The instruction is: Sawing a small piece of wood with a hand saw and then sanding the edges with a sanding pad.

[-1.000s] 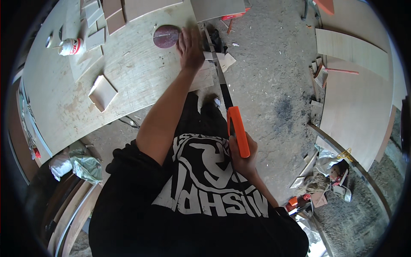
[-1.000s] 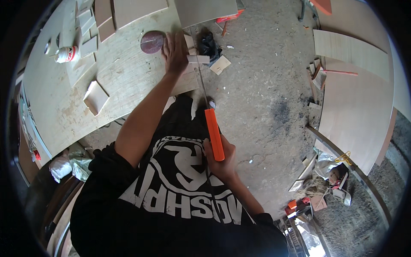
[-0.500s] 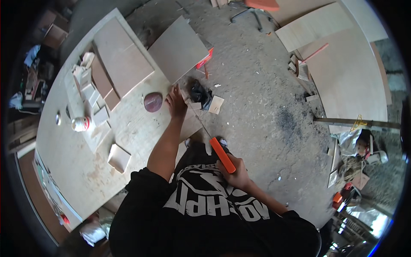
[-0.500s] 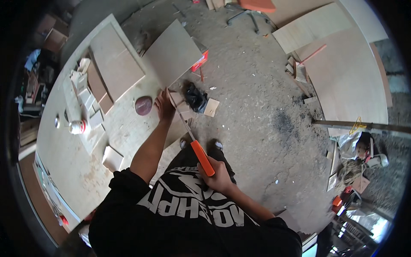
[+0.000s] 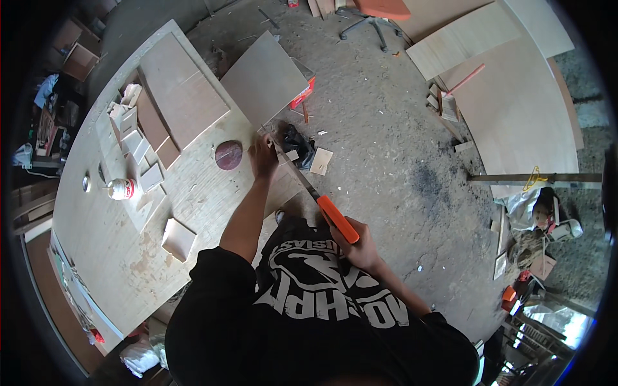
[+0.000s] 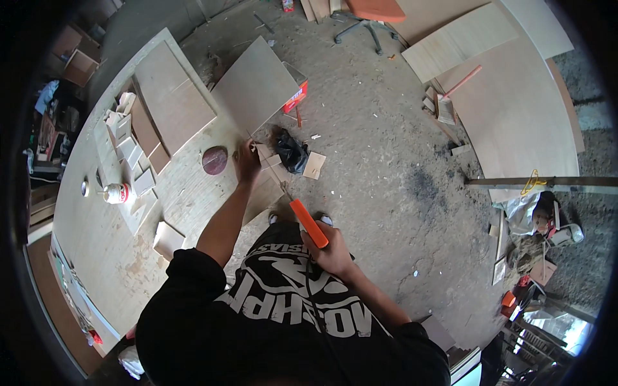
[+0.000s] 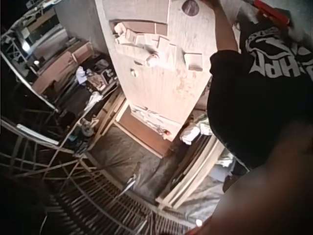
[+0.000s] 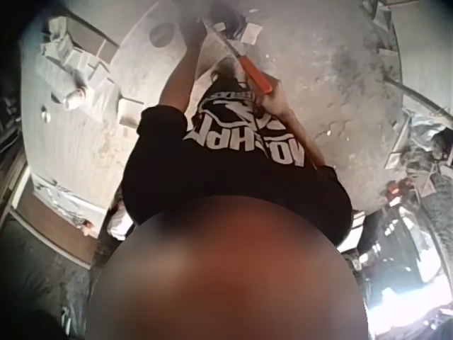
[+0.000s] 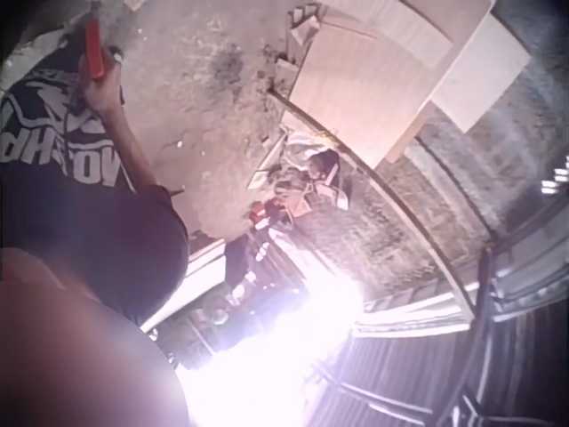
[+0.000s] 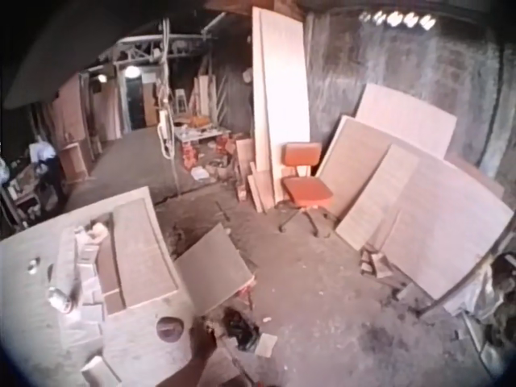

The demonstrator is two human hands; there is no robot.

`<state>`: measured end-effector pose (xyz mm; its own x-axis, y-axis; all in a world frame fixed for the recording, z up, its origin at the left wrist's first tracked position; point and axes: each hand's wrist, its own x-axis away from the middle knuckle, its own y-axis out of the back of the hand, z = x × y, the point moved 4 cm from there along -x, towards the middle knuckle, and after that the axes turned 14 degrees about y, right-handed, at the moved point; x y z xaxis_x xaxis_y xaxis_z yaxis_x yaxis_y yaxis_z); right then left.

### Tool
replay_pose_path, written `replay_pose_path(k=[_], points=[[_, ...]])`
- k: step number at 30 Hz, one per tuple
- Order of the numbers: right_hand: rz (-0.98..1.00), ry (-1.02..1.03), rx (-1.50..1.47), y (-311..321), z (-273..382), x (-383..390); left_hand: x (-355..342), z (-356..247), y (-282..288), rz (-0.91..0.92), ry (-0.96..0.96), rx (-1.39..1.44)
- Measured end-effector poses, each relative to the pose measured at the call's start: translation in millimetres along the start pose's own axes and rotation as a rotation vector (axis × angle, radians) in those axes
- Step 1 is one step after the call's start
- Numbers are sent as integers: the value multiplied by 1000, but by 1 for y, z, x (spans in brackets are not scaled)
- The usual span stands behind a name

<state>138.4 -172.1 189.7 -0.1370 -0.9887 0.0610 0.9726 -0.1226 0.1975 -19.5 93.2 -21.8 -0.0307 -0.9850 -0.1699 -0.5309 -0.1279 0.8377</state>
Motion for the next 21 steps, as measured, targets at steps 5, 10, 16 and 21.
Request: replay_pose_path(k=[5, 10, 16, 21], points=[[-37, 104, -31, -2, -4, -2, -4, 7, 4, -200, 173, 117], [-4, 62, 4, 1, 0, -5, -4, 20, 4, -164, 127, 13], [-33, 23, 12, 5, -3, -3, -3, -10, 8, -5, 344, -51], [2, -9, -41, 5, 8, -15, -6, -1, 0, -85, 320, -88]])
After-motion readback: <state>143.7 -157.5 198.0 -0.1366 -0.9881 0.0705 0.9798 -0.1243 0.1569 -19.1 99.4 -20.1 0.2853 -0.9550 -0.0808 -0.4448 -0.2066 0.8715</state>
